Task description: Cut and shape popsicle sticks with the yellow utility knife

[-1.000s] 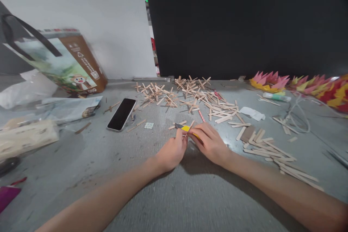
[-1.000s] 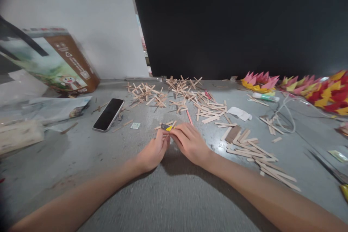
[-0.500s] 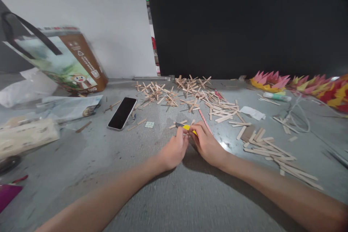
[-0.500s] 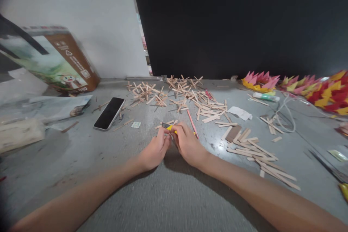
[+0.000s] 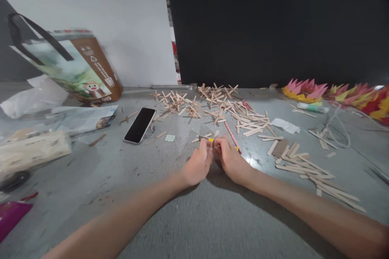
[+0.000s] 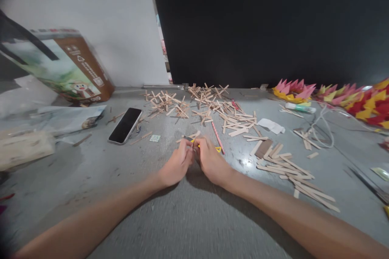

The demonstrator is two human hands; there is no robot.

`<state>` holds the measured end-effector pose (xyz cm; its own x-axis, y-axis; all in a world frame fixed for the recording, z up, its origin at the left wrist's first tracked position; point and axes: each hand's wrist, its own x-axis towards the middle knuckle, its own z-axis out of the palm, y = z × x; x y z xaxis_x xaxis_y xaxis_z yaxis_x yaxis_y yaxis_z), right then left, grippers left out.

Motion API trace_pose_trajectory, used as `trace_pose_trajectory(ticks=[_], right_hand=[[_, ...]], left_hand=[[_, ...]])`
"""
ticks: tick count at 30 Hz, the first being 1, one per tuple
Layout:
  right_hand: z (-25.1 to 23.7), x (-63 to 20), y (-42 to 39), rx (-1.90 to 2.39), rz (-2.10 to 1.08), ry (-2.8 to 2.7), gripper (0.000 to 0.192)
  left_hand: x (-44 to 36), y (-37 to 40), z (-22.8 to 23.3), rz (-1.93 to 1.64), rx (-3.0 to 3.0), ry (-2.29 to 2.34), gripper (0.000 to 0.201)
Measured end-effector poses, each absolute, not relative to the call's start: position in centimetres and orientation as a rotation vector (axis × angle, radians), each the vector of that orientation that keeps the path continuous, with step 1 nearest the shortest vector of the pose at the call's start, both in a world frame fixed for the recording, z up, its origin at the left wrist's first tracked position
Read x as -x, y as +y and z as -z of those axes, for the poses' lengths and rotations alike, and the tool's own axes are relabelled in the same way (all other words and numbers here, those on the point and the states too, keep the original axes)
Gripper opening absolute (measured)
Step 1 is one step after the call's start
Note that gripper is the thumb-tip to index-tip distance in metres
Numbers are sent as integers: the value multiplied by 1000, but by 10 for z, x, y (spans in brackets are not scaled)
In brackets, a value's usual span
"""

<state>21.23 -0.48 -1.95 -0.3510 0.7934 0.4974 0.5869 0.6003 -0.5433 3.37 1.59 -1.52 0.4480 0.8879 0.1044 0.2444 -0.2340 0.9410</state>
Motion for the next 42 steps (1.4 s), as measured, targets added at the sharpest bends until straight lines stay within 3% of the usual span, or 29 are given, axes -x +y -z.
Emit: trace_pose_trajectory(ticks=[13, 23, 29, 35, 39, 42], right_hand=[[12, -223, -4, 1027, -177, -1991, 15], [7, -225, 2, 1011, -148, -1926, 11], [11, -228, 5, 1054, -179, -1876, 7], [7, -231, 7, 1183, -126, -1767, 36], [4, -231, 8, 1054, -247, -2020, 18], [6, -227, 5, 1008, -268, -2130, 27]], left_hand=[[-35, 24, 18, -925, -1412, 822, 33], [-29, 18, 14, -762, -1798, 874, 19], [-28, 16, 12, -713, -1849, 890, 21], [-30, 14, 1, -768, -1738, 903, 24], [-29, 20, 5, -898, -1481, 909, 35], [-30, 27, 9, -984, -1257, 862, 42]])
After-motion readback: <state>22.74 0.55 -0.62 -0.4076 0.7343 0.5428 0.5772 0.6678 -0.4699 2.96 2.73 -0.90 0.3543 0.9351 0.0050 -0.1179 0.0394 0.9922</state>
